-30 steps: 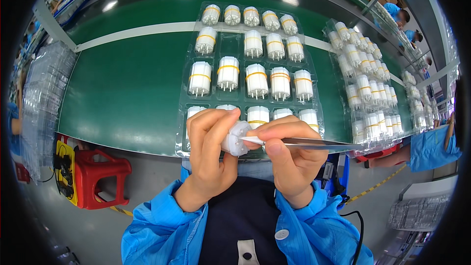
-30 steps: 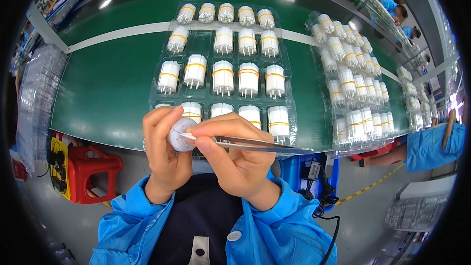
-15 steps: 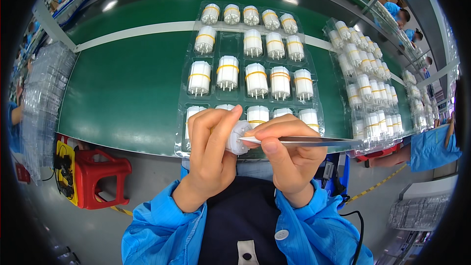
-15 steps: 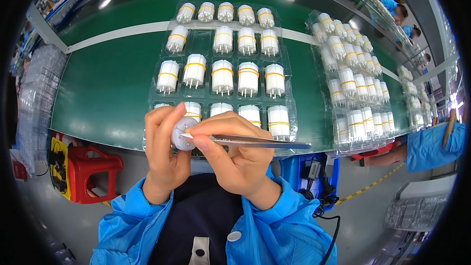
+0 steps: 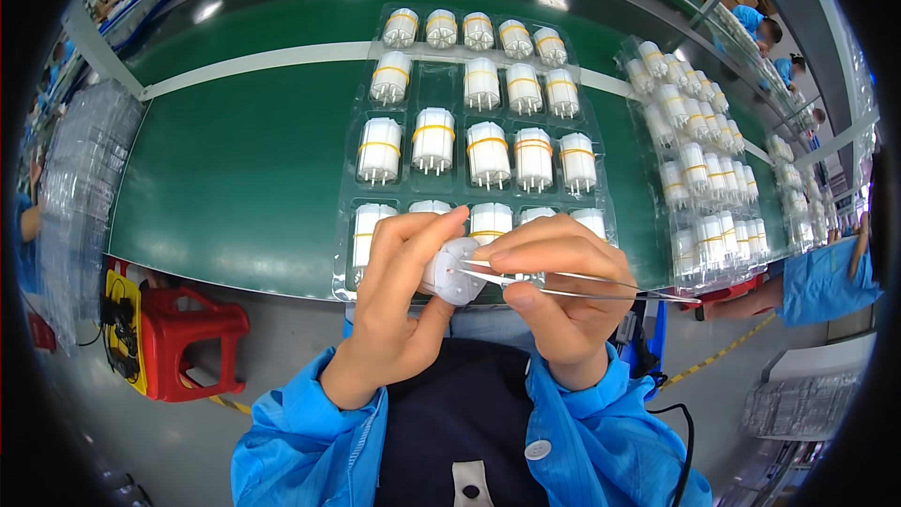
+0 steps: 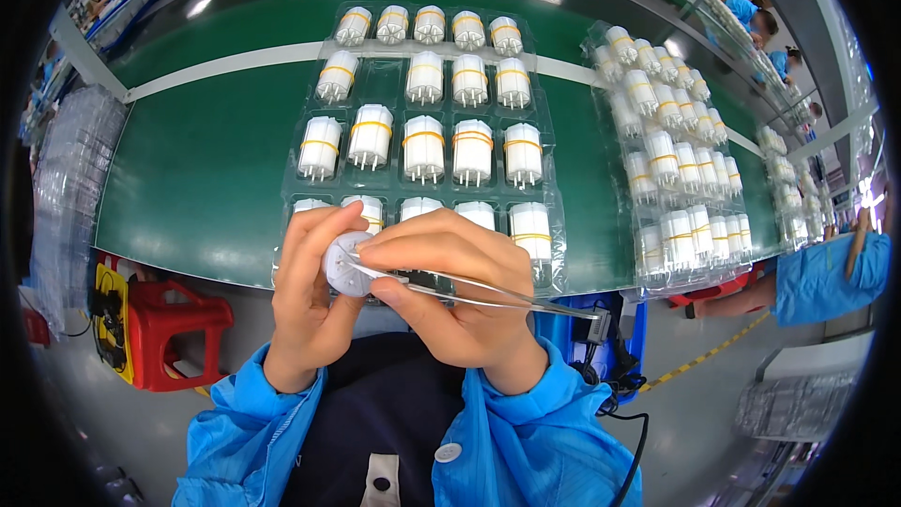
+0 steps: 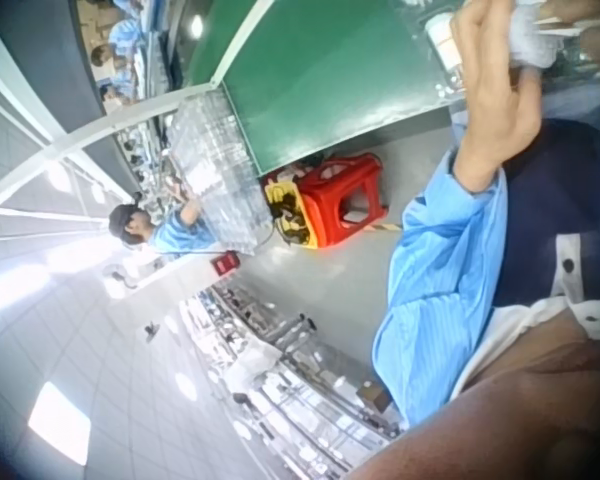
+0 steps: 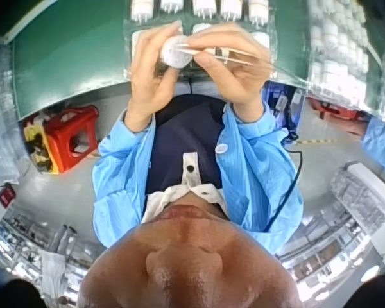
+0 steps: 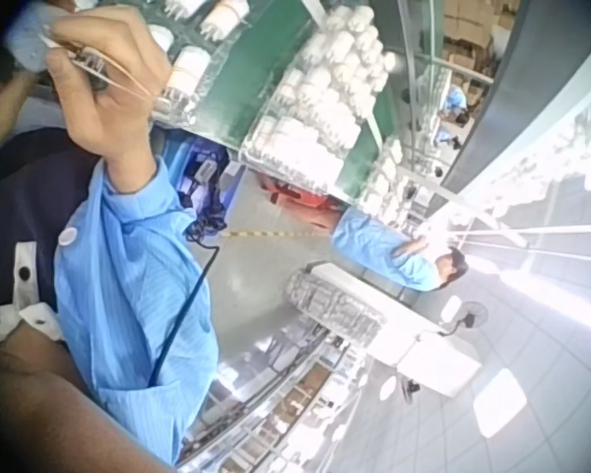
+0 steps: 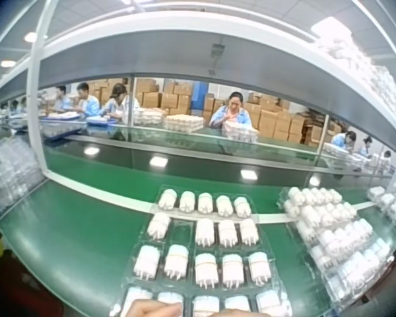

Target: The person uses tweezers to insert small white components into cylindrical white objects with yellow bands. They pick up each object from a tray, perform the insertion, and place it back into the tray. The process is repeated for multiple units.

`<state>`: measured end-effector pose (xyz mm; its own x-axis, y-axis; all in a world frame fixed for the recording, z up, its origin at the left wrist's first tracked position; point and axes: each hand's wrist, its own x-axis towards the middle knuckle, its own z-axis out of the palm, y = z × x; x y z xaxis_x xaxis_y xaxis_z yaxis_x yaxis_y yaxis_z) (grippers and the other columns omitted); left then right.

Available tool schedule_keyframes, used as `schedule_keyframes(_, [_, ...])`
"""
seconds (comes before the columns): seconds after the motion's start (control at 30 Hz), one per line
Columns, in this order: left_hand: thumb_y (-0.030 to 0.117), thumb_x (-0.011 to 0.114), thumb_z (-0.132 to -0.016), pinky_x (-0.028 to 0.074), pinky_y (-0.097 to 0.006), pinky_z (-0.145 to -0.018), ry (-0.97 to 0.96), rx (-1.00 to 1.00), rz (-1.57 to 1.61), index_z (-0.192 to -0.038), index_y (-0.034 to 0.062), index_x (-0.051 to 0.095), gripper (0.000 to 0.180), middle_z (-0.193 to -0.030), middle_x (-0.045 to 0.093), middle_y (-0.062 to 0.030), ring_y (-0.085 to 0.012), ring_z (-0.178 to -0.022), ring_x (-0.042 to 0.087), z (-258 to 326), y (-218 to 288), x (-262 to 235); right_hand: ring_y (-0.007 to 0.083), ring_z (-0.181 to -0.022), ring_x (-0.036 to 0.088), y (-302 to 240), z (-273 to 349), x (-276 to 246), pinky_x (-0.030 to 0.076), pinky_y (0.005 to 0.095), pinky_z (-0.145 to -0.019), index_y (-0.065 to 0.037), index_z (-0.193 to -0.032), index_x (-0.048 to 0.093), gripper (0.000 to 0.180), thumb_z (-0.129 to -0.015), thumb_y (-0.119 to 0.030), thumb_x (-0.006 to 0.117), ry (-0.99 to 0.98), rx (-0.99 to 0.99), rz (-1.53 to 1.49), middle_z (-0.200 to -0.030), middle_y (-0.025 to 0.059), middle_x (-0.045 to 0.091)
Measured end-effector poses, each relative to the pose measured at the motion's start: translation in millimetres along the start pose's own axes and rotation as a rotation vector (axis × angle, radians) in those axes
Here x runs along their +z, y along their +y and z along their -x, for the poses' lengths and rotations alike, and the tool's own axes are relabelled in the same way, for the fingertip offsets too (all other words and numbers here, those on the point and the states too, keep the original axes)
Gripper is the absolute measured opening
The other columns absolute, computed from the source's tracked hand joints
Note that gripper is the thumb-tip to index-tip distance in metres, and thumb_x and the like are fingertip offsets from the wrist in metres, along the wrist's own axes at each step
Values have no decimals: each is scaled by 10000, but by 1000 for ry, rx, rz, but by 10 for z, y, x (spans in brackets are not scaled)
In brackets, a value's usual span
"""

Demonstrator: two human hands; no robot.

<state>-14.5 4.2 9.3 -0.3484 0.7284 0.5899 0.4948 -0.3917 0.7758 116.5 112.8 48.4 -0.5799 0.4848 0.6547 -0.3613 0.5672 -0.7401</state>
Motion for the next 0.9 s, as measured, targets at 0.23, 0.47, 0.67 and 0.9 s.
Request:
schedule_keyframes(0.23, [-139, 622, -706, 461, -353, -867, -35, -33, 47, -1325, -28, 525, 636, -1133, 542, -187, -309, -1000, 554, 23, -2, -11, 255, -788, 689, -29, -16, -16, 555, 315, -689, 4, -956, 723, 195, -762, 4, 734, -26, 2, 69, -907, 145, 710])
schedule_keyframes(0.47, [-133, 624, -689, 459, -359, -866, -45, -53, 69, -1324, -33, 526, 650, -1126, 548, -186, -317, -993, 554, 31, -8, -12, 253, -794, 694, 3, -10, -35, 554, 313, -684, 9, -943, 717, 175, -769, 9, 726, -34, 5, 42, -893, 147, 716])
schedule_keyframes(0.67, [-129, 628, -681, 458, -368, -846, -31, -44, 48, -1299, -42, 545, 630, -1115, 559, -185, -313, -977, 551, 46, -17, -11, 238, -787, 691, 23, 83, 37, 546, 306, -687, 26, -935, 697, 147, -788, 30, 707, 80, 110, -58, -884, 156, 714])
schedule_keyframes(0.9, [-121, 620, -745, 465, -329, -871, -72, -19, -11, -1314, -54, 517, 582, -1154, 504, -172, -266, -1029, 548, 60, -33, -37, 217, -725, 667, 47, 79, 55, 524, 298, -641, 27, -926, 687, 128, -799, 27, 702, 100, 127, -75, -832, 145, 696])
